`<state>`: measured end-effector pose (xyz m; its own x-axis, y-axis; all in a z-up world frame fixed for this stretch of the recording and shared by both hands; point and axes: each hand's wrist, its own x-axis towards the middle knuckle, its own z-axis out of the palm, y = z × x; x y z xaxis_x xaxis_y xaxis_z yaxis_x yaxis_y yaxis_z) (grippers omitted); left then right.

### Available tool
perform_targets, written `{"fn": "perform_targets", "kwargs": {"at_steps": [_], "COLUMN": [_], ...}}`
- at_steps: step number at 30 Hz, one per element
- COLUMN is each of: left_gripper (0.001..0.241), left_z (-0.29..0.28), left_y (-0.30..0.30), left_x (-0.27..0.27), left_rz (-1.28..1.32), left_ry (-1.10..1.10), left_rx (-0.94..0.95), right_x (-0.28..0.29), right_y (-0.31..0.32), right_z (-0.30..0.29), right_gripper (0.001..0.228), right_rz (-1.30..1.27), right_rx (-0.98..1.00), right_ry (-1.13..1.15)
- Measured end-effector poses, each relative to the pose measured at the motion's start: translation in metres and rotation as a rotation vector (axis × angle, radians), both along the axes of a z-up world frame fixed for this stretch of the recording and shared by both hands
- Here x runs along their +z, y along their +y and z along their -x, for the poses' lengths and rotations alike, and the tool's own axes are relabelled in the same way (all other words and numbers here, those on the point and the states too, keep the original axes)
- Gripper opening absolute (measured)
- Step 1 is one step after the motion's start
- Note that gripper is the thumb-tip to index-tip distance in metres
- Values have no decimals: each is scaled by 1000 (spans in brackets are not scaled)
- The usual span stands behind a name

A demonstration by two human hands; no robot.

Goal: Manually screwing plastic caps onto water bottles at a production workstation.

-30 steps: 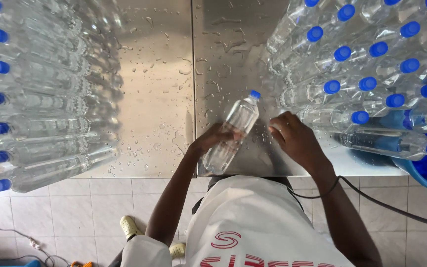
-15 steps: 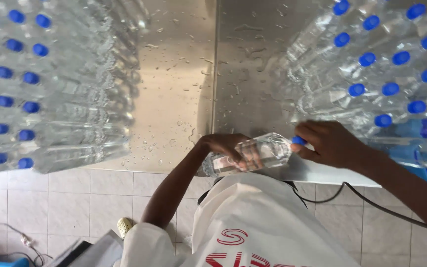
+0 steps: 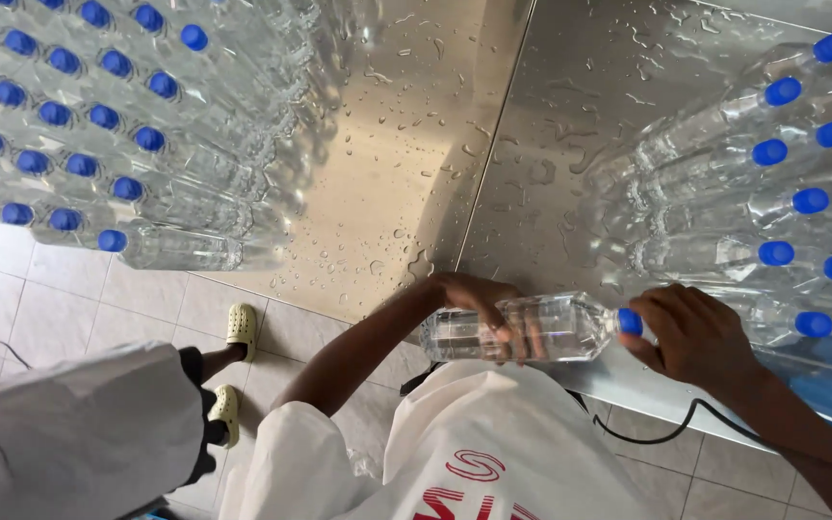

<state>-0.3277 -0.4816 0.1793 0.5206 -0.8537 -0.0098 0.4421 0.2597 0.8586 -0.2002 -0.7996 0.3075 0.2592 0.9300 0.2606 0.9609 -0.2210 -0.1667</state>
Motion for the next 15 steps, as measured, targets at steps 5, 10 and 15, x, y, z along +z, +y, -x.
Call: {"fn": "perform_targets", "kwargs": {"at_steps": [5,10,15], "left_gripper": [106,94,137], "left_z": [3,16,0], "left_y": [-9,8,28], "left_x": [-43,46,103], "left_rz": [-265,-33,-714], "left_ry": [99,202,162], "left_rx": [-143,-43,199], "right_x": [34,-29,-120], "right_y": [47,48,48], "right_z": [-4,-14,-41], "right_gripper": [48,56,61], "right_rz": [-284,-254,17], "right_rx": [547,306,-232], "right_ry": [-278,129,796]}}
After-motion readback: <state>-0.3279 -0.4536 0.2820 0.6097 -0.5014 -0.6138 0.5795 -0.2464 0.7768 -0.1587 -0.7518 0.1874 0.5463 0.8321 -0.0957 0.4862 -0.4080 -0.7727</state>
